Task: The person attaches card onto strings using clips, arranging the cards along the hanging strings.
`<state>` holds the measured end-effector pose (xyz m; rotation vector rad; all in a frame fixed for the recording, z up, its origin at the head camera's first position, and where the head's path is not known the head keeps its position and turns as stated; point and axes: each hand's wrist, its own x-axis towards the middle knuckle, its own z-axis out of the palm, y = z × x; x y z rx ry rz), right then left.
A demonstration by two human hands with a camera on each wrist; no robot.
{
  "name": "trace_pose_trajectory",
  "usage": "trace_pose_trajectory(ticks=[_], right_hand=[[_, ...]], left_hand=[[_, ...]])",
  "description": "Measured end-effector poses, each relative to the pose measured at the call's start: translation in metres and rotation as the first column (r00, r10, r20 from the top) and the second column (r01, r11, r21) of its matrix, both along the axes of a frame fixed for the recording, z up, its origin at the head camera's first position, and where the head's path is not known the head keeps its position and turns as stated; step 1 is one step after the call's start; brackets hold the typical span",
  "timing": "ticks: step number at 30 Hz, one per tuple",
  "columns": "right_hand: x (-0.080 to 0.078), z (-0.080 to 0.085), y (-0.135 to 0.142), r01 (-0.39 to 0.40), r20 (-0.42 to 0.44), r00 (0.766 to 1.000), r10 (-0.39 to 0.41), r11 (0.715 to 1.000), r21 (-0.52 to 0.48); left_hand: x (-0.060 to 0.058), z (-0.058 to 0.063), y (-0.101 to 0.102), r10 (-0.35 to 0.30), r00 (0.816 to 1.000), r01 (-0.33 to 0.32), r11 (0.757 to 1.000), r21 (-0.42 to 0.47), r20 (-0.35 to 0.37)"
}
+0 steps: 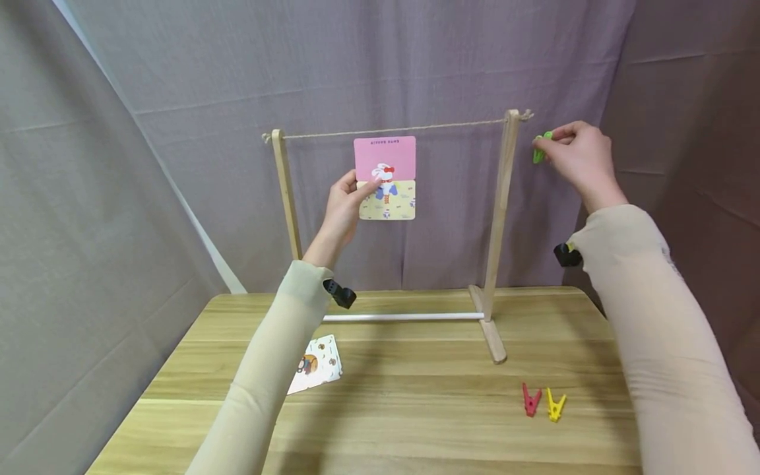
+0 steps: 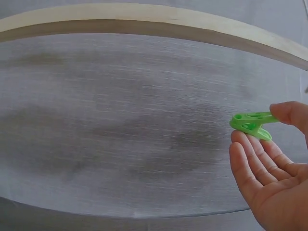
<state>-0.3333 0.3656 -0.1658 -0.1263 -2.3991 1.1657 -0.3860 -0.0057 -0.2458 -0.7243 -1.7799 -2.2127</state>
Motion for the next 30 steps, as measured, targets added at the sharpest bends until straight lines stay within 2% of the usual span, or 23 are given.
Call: trace_pose_trajectory(ticks=[5,13,16,20,24,29,30], right_hand=[[0.0,0.011,-0.003,-0.018,-0.014,1.0,0.016,0.988,-0.156],[-0.001,0.028,-0.009,-0.048,-0.075,0.997,0.027,0.957,-0.287],[-0.001,0.033,-0.011,-0.082,-0.113,0.993,0.044,0.93,-0.359],[-0.003,0.043,-0.013,-0.143,-0.177,0.982,0.066,0.872,-0.467],[-0.005,0.05,-0.015,-0.179,-0.213,0.974,0.077,0.839,-0.514],[-0.005,0.055,-0.021,-0.187,-0.232,0.97,0.074,0.836,-0.516],[-0.005,0.057,-0.021,-0.194,-0.241,0.968,0.074,0.828,-0.525]], left_hand=[[0.001,0.0,-0.001,0.006,1.0,-0.006,1.0,0.002,-0.013],[0.0,-0.001,-0.001,0.005,1.0,-0.005,1.0,-0.007,0.003],[0.0,-0.002,-0.001,0.005,1.0,-0.005,1.0,-0.007,0.017],[-0.001,-0.002,0.0,0.008,1.0,-0.008,1.0,-0.009,0.02],[-0.001,-0.003,0.0,0.006,1.0,-0.006,1.0,-0.012,0.014],[-0.001,-0.004,0.0,0.004,1.0,-0.004,1.0,-0.011,0.004],[-0.001,-0.004,0.0,0.003,1.0,-0.003,1.0,-0.009,0.002]])
